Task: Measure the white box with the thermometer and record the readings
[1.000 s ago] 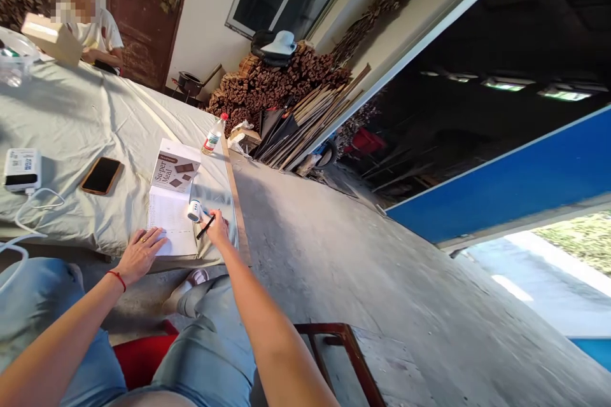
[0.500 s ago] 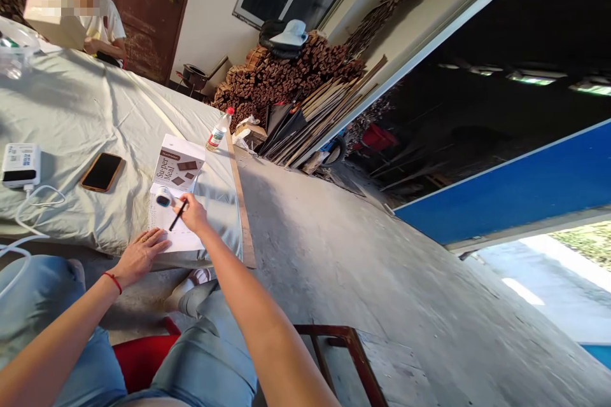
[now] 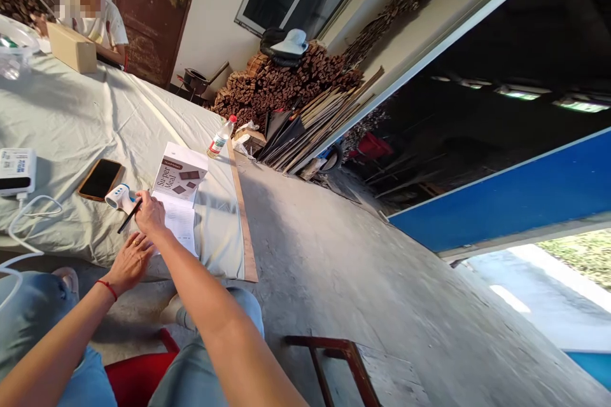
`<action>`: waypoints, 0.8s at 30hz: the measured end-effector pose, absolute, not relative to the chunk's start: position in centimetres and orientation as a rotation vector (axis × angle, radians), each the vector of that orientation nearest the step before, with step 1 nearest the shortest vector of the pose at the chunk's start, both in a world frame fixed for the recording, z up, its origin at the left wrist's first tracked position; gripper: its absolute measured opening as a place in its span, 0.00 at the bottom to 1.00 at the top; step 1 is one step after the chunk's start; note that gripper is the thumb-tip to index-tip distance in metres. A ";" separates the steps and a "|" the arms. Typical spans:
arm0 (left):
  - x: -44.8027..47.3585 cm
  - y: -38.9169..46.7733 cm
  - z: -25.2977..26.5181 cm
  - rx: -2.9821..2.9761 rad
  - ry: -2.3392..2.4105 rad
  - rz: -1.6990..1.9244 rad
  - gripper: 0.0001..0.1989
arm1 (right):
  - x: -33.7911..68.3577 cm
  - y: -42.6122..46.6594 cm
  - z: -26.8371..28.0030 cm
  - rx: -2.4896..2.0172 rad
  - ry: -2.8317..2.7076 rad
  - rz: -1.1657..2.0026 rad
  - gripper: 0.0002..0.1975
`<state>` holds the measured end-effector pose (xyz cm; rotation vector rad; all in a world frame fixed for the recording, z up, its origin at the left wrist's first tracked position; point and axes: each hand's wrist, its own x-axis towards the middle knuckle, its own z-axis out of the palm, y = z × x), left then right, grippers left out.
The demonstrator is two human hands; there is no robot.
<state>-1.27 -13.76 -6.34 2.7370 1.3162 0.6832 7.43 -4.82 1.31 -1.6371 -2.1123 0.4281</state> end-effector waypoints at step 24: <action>0.0 -8.9 -1.7 2.673 1.530 0.663 0.17 | 20.4 -3.2 -4.2 -1.945 -1.485 0.391 0.14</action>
